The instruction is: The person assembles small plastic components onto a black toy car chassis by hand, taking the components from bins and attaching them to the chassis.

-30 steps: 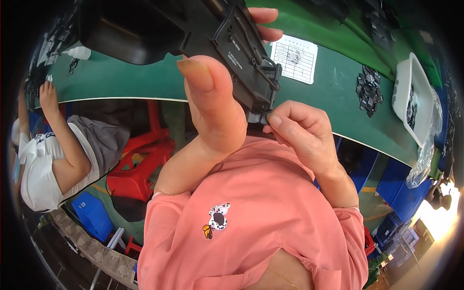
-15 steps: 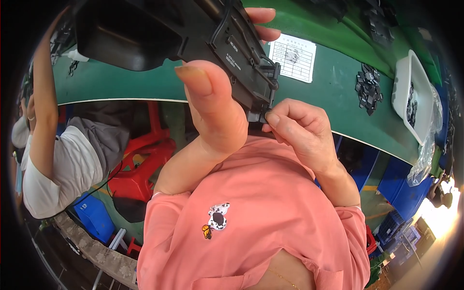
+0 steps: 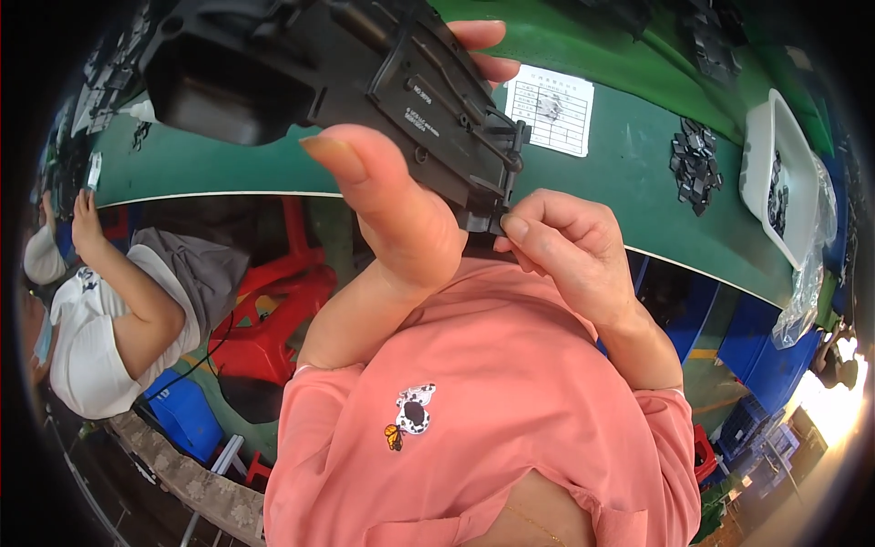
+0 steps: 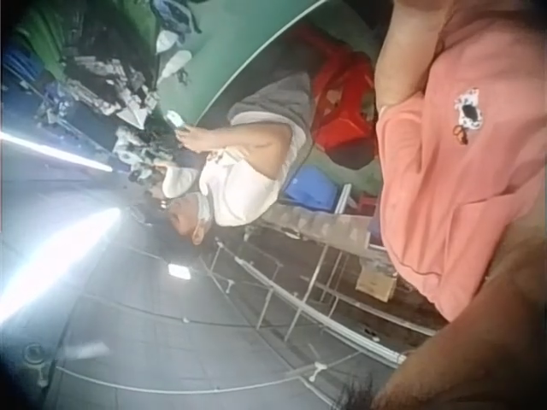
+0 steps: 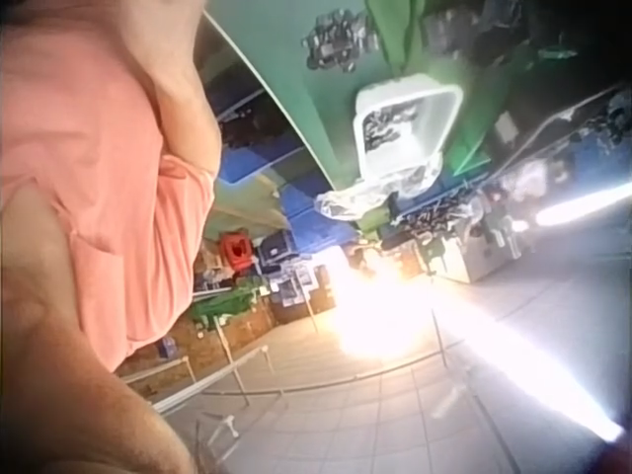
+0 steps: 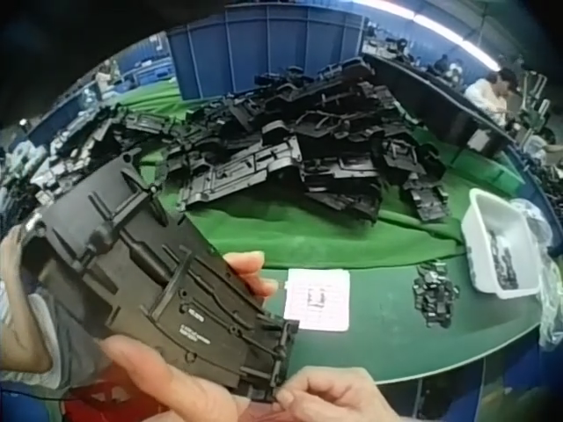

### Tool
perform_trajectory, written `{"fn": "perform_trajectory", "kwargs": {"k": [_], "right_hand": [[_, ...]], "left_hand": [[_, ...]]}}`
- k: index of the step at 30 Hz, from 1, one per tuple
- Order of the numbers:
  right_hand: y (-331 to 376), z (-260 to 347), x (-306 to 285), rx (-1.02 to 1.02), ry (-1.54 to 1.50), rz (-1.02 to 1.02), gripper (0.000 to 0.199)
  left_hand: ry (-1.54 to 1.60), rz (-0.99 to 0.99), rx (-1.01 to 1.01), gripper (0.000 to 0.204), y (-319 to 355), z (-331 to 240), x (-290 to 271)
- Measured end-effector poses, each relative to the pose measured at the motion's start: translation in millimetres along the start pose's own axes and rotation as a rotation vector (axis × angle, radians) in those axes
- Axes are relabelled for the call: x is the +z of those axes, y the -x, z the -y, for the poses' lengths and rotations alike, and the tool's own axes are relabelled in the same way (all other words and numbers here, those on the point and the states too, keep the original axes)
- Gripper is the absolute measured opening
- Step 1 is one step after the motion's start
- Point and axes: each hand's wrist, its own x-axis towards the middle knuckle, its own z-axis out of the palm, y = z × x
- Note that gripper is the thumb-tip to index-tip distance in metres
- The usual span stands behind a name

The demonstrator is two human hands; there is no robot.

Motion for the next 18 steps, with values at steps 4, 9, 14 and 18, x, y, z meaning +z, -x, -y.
{"fn": "perform_trajectory", "kwargs": {"k": [4,9,14,18], "right_hand": [[-2.1,-1.3,-2.0,-0.017,-0.014,0.034,0.017],[-0.8,-4.7,-0.9,-0.048,0.001,0.012,0.016],[-0.1,-5.2,-2.3,-0.048,0.053,0.04,0.017],[0.4,-3.2,-1.4,-0.041,0.08,0.054,0.017]], "left_hand": [[0.162,-0.109,-0.029,0.106,-4.1,6.4,4.1],[0.066,-0.016,0.111,0.111,-4.6,14.2,-4.3],[0.129,-0.021,0.104,0.113,-1.6,18.1,-4.6],[0.079,-0.013,0.085,0.114,-0.2,14.3,-3.5]]}}
